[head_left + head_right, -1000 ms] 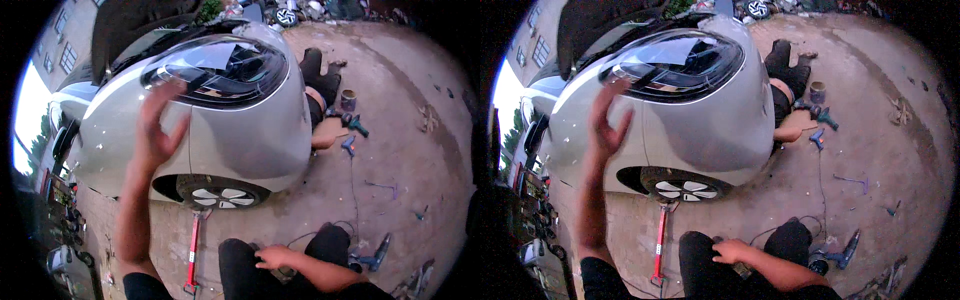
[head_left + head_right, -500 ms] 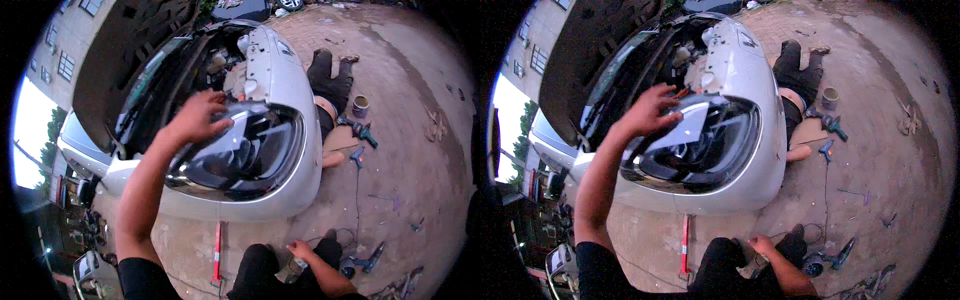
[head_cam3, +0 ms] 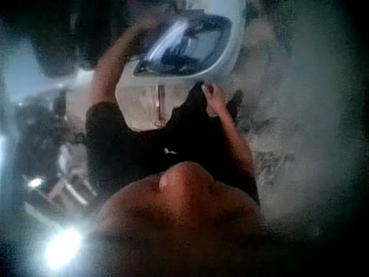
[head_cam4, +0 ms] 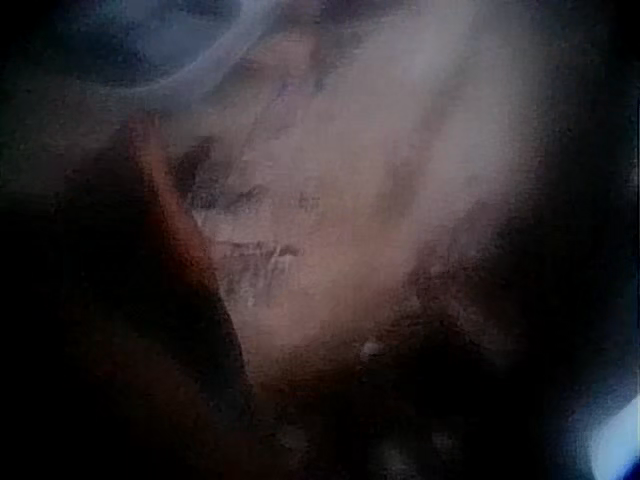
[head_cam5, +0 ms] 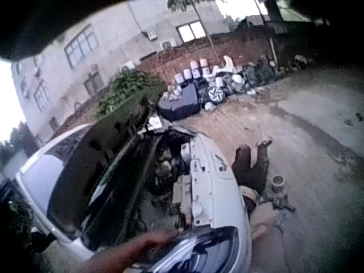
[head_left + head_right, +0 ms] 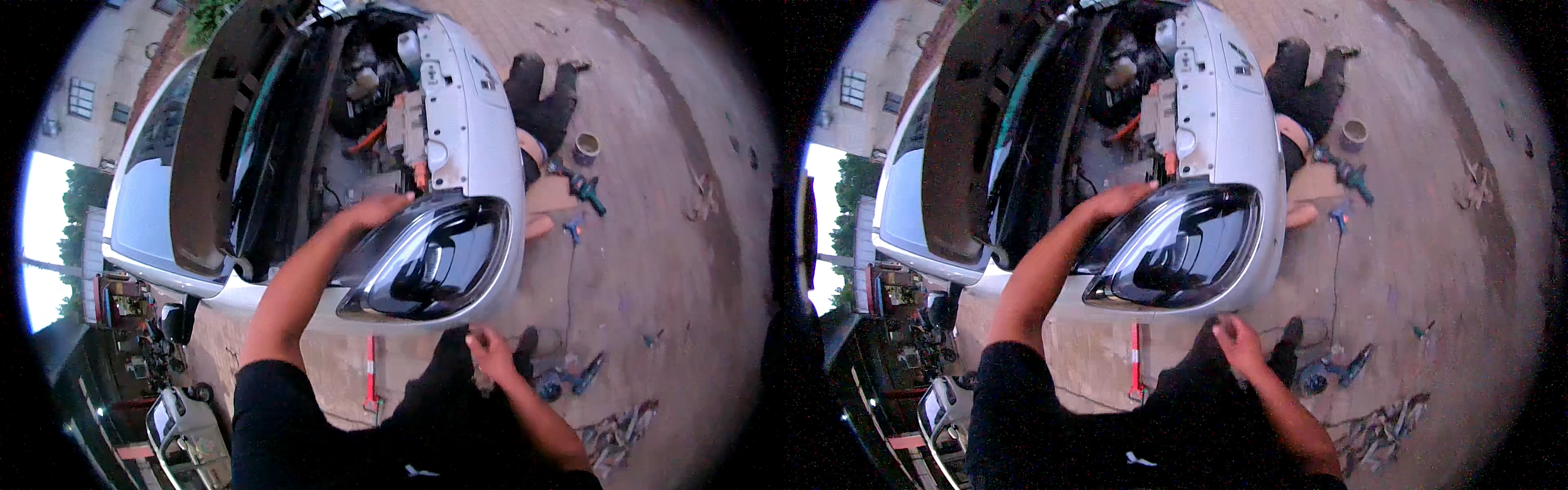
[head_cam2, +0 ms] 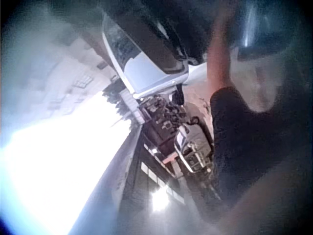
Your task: The person removes a white car bumper by hand, detaching clips and pulling it away from the vehicle. They then reattach the bumper, aligning it and pressing it back into place around the wheel arch and headlight area.
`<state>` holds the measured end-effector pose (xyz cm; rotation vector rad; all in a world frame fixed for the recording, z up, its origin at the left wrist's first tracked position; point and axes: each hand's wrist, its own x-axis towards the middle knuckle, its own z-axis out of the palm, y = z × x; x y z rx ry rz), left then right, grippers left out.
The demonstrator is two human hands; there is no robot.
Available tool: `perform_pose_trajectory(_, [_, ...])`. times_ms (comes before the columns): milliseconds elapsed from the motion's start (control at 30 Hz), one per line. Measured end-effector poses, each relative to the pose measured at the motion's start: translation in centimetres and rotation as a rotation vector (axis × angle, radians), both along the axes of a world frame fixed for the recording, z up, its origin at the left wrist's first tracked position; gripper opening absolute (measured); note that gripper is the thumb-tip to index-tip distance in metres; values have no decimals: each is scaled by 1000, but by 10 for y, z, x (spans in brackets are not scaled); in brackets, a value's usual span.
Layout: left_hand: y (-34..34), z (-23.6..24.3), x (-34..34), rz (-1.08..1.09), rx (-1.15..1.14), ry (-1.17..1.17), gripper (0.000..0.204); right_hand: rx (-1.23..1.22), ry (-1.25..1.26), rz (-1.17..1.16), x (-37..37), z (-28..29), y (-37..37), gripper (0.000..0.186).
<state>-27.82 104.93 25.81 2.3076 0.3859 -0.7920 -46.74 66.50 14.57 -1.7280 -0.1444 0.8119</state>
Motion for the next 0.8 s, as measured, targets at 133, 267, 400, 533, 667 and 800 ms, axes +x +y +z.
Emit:
perform_pose_trajectory(133, [10, -21, 15, 172, -269, 51, 62, 100, -168, -259, 21, 48, 46, 32])
perform_pose_trajectory(267, [14, -40, 22, -114, 146, 14, 62, 135, -24, -519, 24, 48, 82, 24])
perform_pose_trajectory(400, [23, -50, 16, -69, -57, -9, 60, 16, 11, -520, 27, 33, 86, 26])
perform_pose_trajectory(533, [14, -35, 12, -199, 63, -60, 47, -47, -8, -521, 31, 36, 90, 32])
perform_pose_trajectory(667, [31, -44, 6, -524, 136, -270, 35, -55, -59, -597, 24, 26, 103, 32])
perform_pose_trajectory(800, [21, -32, 10, -583, 201, -228, 33, -119, -72, -619, 23, 39, 103, 29])
